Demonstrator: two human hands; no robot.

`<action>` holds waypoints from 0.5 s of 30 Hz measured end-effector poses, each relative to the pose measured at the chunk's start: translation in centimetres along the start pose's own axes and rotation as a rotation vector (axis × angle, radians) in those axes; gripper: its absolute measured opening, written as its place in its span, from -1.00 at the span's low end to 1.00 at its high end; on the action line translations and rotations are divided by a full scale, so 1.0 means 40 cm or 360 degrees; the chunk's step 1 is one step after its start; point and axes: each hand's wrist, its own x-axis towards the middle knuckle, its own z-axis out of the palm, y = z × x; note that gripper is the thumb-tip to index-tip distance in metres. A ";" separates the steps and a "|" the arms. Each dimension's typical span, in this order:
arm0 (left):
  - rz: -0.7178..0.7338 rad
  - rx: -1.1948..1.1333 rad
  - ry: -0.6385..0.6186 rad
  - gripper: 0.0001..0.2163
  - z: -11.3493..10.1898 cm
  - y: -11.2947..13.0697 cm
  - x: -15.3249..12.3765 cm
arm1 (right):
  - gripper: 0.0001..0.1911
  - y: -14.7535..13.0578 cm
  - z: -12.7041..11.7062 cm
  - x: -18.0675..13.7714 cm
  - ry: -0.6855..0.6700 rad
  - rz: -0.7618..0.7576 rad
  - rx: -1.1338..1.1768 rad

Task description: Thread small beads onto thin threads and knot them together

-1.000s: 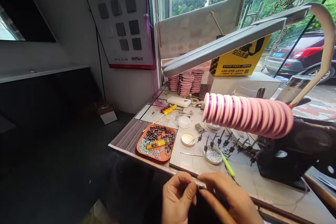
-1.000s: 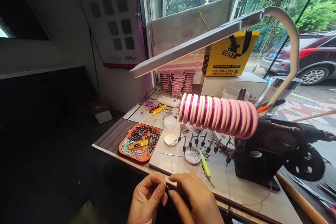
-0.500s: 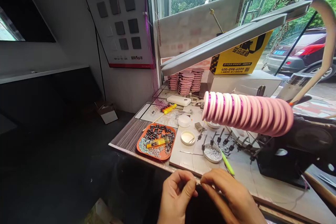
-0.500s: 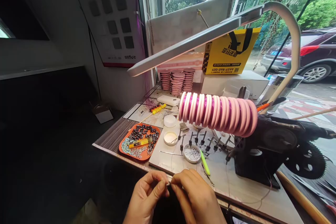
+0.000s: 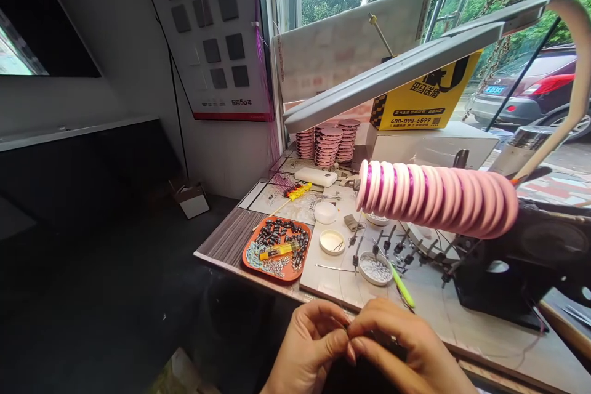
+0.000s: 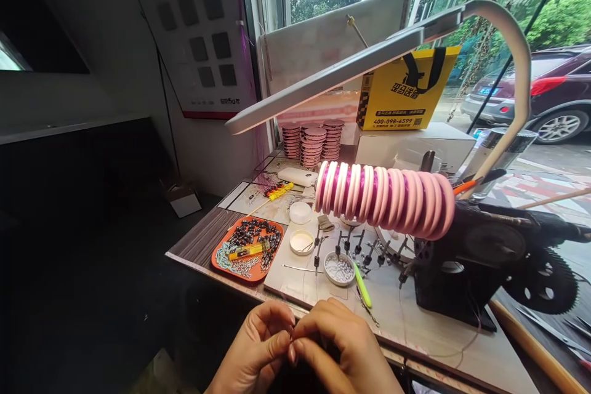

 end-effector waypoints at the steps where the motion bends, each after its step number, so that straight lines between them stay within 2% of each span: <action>1: -0.0008 -0.0031 -0.0013 -0.79 -0.003 -0.002 -0.001 | -0.80 -0.003 -0.002 0.003 -0.0037 0.0021 0.0038; 5: -0.0064 -0.0061 -0.0035 -0.68 -0.001 0.007 -0.010 | -0.78 -0.016 -0.008 0.013 -0.0144 0.0123 0.0155; 11: -0.0191 0.0050 0.0106 -0.67 0.000 0.013 -0.017 | -0.74 -0.006 -0.002 0.006 -0.0166 0.0099 0.0115; 15: -0.0345 0.0360 0.0072 -0.62 -0.005 0.025 -0.019 | -0.75 0.007 -0.003 -0.004 -0.0095 0.0078 0.0103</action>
